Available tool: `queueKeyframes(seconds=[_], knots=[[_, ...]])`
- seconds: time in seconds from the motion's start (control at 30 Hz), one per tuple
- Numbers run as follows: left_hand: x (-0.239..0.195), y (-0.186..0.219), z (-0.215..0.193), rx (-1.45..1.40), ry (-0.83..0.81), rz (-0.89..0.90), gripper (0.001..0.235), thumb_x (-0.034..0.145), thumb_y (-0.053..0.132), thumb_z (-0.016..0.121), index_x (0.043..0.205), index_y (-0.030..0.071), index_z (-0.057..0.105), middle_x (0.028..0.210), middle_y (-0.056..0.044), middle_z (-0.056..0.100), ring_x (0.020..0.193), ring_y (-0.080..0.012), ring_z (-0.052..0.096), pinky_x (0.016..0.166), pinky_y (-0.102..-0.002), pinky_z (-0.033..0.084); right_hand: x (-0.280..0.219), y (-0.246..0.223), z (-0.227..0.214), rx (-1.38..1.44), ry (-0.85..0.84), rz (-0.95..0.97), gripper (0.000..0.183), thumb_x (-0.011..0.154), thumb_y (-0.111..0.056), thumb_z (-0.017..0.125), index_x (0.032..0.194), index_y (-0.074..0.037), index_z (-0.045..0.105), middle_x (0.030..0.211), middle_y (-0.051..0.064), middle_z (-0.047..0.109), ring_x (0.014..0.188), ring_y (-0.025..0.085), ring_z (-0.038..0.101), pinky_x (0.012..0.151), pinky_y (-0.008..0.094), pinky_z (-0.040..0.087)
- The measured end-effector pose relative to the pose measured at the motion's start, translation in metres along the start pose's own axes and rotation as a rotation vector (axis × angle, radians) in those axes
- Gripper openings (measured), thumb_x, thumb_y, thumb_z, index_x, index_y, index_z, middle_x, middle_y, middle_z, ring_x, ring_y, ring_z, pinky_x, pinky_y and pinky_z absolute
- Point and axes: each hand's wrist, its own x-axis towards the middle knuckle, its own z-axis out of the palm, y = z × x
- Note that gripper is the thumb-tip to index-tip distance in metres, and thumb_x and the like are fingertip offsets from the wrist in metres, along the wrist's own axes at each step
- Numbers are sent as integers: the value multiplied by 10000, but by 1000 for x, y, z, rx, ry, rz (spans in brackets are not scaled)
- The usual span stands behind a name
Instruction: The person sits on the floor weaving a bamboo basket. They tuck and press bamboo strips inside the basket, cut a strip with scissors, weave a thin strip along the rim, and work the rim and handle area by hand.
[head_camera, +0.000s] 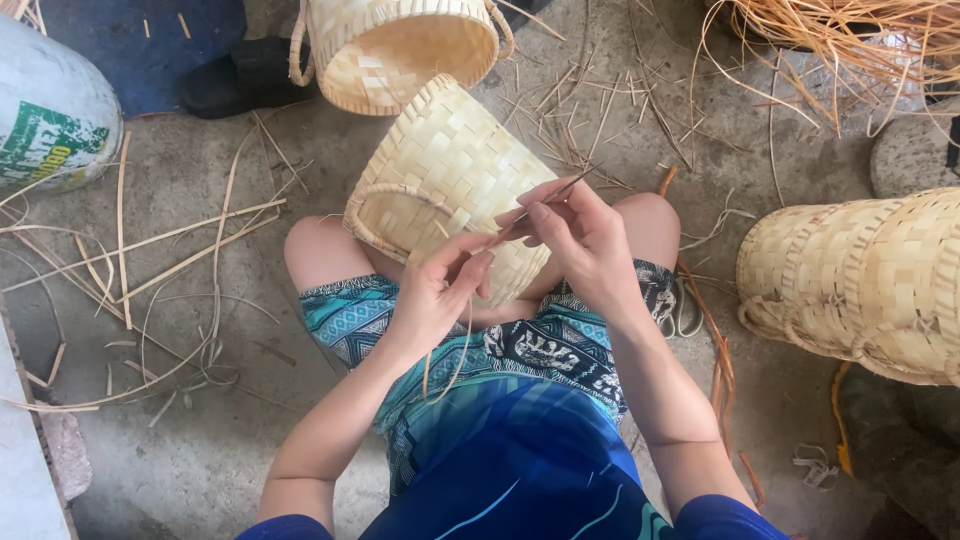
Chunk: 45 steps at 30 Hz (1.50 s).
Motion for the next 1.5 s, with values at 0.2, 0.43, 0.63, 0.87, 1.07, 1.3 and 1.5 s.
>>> queueKeyframes(seconds=[0.2,0.43,0.63,0.87,1.07,1.3,1.5], knots=[[-1,2,1,161,101,-51,189,1023,143,635,1170,46,705,669,19,667,603,-15,573,531,-207,431,-2,-1,0,9,-52,61,175,1089,-97,539,1207,25,580,1117,110,740,1040,150,718,917,286,574],[1,-3,4,47,67,71,114,1058,131,622,1074,21,648,961,-38,783,777,-60,676,695,-217,553,-7,11,1,-8,-110,68,187,1064,-81,604,1185,52,658,1089,82,718,1028,129,681,936,287,562],[1,-3,14,7,104,75,116,1051,129,625,1050,16,646,983,-58,797,853,-88,755,748,-235,605,-7,18,0,46,-94,71,144,1055,-57,618,1135,55,660,1090,82,714,983,125,681,900,290,576],[10,11,0,60,-11,74,134,1055,137,622,1092,20,677,912,-51,787,870,-91,759,749,-247,600,-8,10,-5,5,-74,-28,111,1066,-38,604,1108,59,635,1145,105,705,1080,145,675,973,308,564],[9,12,-3,46,-22,106,163,1070,148,602,1135,20,680,948,-41,781,912,-89,748,783,-238,589,-4,13,2,123,-44,-12,123,1070,-62,603,1130,37,644,1119,94,708,1052,149,687,945,312,577],[10,11,-3,46,-16,61,176,1065,146,611,1155,23,698,926,-32,782,872,-106,729,777,-243,583,-5,29,-6,159,2,-1,129,1075,-70,627,1154,26,662,1084,99,725,1017,149,694,914,301,565],[11,0,-51,380,157,136,302,1014,207,665,1294,92,674,1274,-86,717,1124,-186,721,958,-315,581,5,-6,-79,170,317,-73,248,1094,-99,608,1310,13,656,1079,88,704,859,139,668,799,294,576]])
